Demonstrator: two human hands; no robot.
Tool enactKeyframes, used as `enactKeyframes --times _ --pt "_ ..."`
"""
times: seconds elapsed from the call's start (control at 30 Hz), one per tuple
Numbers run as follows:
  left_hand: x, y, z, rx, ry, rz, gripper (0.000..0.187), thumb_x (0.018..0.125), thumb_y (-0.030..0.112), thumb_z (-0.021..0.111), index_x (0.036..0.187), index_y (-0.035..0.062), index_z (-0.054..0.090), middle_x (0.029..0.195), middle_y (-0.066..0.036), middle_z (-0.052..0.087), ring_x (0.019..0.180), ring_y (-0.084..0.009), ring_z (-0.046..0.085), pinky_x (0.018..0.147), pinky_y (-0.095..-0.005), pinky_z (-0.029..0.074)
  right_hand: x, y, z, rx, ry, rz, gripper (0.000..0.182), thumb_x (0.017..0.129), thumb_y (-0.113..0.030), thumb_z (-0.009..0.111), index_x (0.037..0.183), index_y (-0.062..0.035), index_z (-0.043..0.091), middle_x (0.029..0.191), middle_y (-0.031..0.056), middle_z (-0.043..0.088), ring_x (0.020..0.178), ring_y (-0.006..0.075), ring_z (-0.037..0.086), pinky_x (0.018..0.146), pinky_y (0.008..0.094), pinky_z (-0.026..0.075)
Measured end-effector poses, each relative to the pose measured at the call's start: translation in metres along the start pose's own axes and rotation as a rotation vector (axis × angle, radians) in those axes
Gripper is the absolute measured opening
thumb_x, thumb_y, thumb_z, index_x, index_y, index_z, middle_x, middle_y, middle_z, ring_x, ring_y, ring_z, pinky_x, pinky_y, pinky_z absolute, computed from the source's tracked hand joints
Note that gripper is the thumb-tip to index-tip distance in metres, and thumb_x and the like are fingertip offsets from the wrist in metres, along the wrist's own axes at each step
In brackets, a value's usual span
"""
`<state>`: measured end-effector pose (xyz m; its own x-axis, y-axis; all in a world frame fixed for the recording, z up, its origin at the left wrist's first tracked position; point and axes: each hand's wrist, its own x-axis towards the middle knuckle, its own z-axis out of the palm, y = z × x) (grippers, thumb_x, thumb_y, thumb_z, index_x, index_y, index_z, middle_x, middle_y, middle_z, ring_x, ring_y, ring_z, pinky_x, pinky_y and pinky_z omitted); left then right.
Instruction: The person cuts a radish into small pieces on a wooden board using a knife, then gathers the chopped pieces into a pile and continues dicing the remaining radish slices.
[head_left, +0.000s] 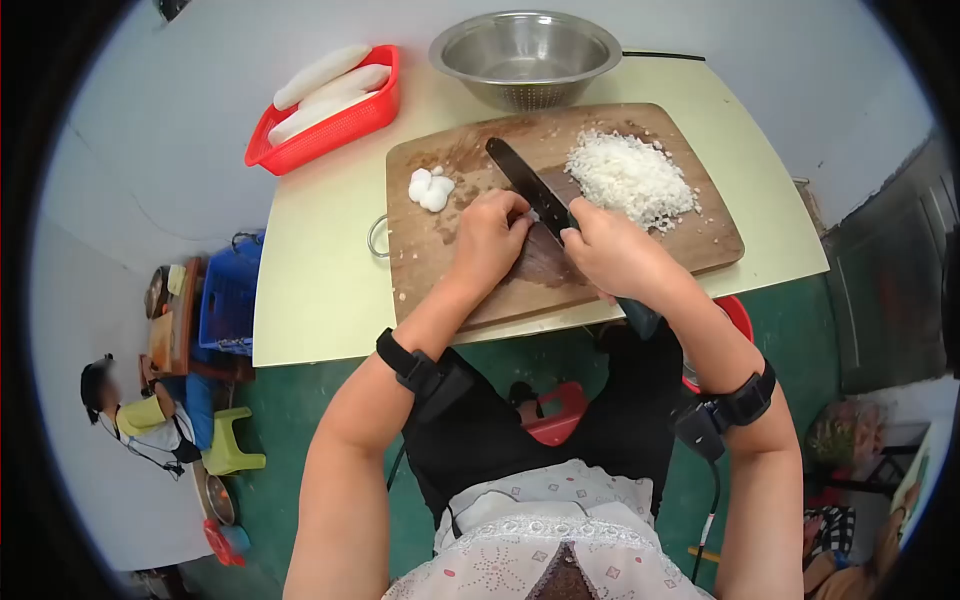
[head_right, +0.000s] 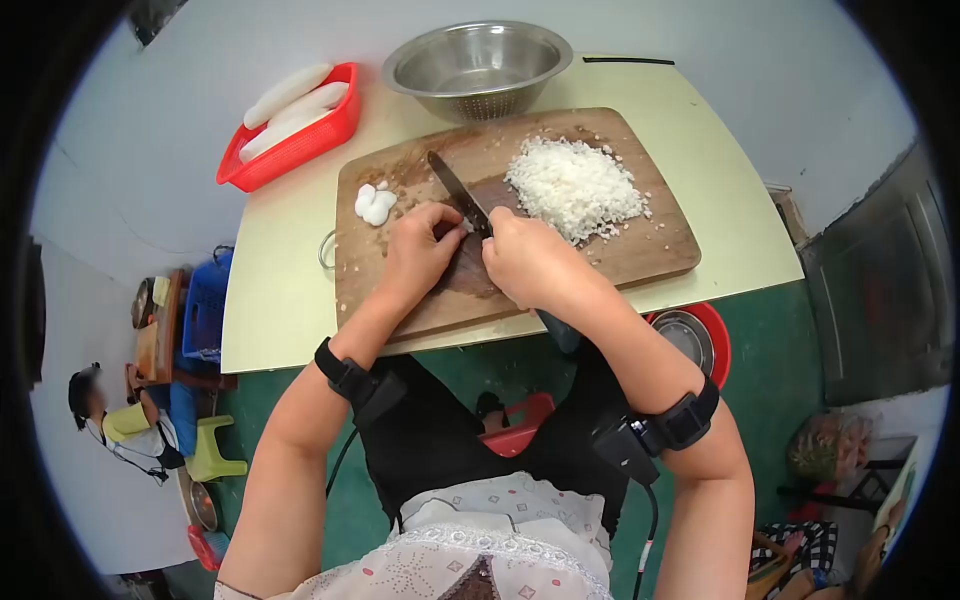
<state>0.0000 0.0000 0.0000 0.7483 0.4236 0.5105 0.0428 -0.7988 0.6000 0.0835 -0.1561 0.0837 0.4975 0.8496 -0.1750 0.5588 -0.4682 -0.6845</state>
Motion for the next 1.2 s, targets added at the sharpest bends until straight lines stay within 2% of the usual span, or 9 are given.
enactKeyframes --times 0.07,0.2,0.4,0.7,0.9,1.0,1.2 --pt "-0.002 -0.004 0.0 -0.002 0.02 0.023 0.011 0.072 0.003 0.07 0.082 -0.0011 0.067 0.081 -0.014 0.064 0.078 -0.0271 0.063 0.071 -0.0363 0.049 0.0 0.0 0.005 -0.013 0.022 -0.013 0.023 0.093 -0.018 0.045 0.087 0.0038 0.045 0.069 0.0257 0.059 0.057 0.0369 0.062 0.058 0.0475 0.049" --pt "-0.002 -0.001 0.002 0.032 0.05 0.101 0.006 0.071 0.002 0.069 0.075 -0.0002 0.067 0.079 -0.013 0.064 0.079 -0.0302 0.061 0.071 -0.0365 0.048 -0.004 0.004 0.004 -0.105 0.162 -0.148 0.021 0.09 -0.014 0.047 0.086 0.0073 0.047 0.074 0.0308 0.059 0.076 0.0468 0.059 0.072 0.0516 0.047" --pt "-0.001 0.001 0.001 0.08 0.051 0.117 0.006 0.07 0.003 0.069 0.075 0.0005 0.067 0.078 -0.012 0.064 0.078 -0.0297 0.061 0.071 -0.0374 0.048 -0.006 -0.004 -0.001 -0.115 0.11 -0.092 0.022 0.09 -0.014 0.047 0.086 0.0076 0.048 0.075 0.0313 0.06 0.078 0.0465 0.06 0.072 0.0512 0.047" --pt "-0.004 0.002 0.001 0.095 0.055 0.142 0.006 0.07 0.001 0.067 0.075 0.0 0.068 0.079 -0.012 0.064 0.079 -0.0294 0.061 0.072 -0.0375 0.049 0.01 0.007 0.012 -0.246 0.143 -0.181 0.022 0.091 -0.014 0.045 0.089 0.0084 0.048 0.077 0.0303 0.061 0.077 0.0447 0.061 0.072 0.0501 0.049" --pt "-0.005 -0.004 0.001 0.049 0.068 0.169 0.007 0.07 0.0 0.067 0.077 -0.0002 0.067 0.08 -0.013 0.064 0.079 -0.0302 0.061 0.072 -0.0376 0.049 0.004 -0.014 -0.009 0.074 -0.038 0.144 0.022 0.091 -0.015 0.045 0.09 0.0072 0.048 0.077 0.0304 0.061 0.078 0.045 0.061 0.072 0.0503 0.048" --pt "-0.004 -0.002 0.001 0.064 0.07 0.153 0.007 0.07 0.0 0.067 0.077 -0.0002 0.067 0.081 -0.013 0.065 0.079 -0.0304 0.062 0.072 -0.0376 0.049 0.001 -0.001 -0.003 0.003 0.118 -0.045 0.023 0.094 -0.018 0.044 0.09 0.0043 0.042 0.068 0.0201 0.057 0.045 0.0268 0.056 0.042 0.0386 0.046" --pt "-0.004 -0.002 0.001 0.058 0.05 0.14 0.006 0.071 0.0 0.067 0.077 0.0 0.067 0.08 -0.013 0.064 0.079 -0.0303 0.061 0.071 -0.0372 0.049 0.001 0.003 0.005 -0.042 0.138 -0.119 0.024 0.094 -0.018 0.044 0.086 0.0048 0.041 0.069 0.024 0.056 0.047 0.0315 0.058 0.044 0.0415 0.046"
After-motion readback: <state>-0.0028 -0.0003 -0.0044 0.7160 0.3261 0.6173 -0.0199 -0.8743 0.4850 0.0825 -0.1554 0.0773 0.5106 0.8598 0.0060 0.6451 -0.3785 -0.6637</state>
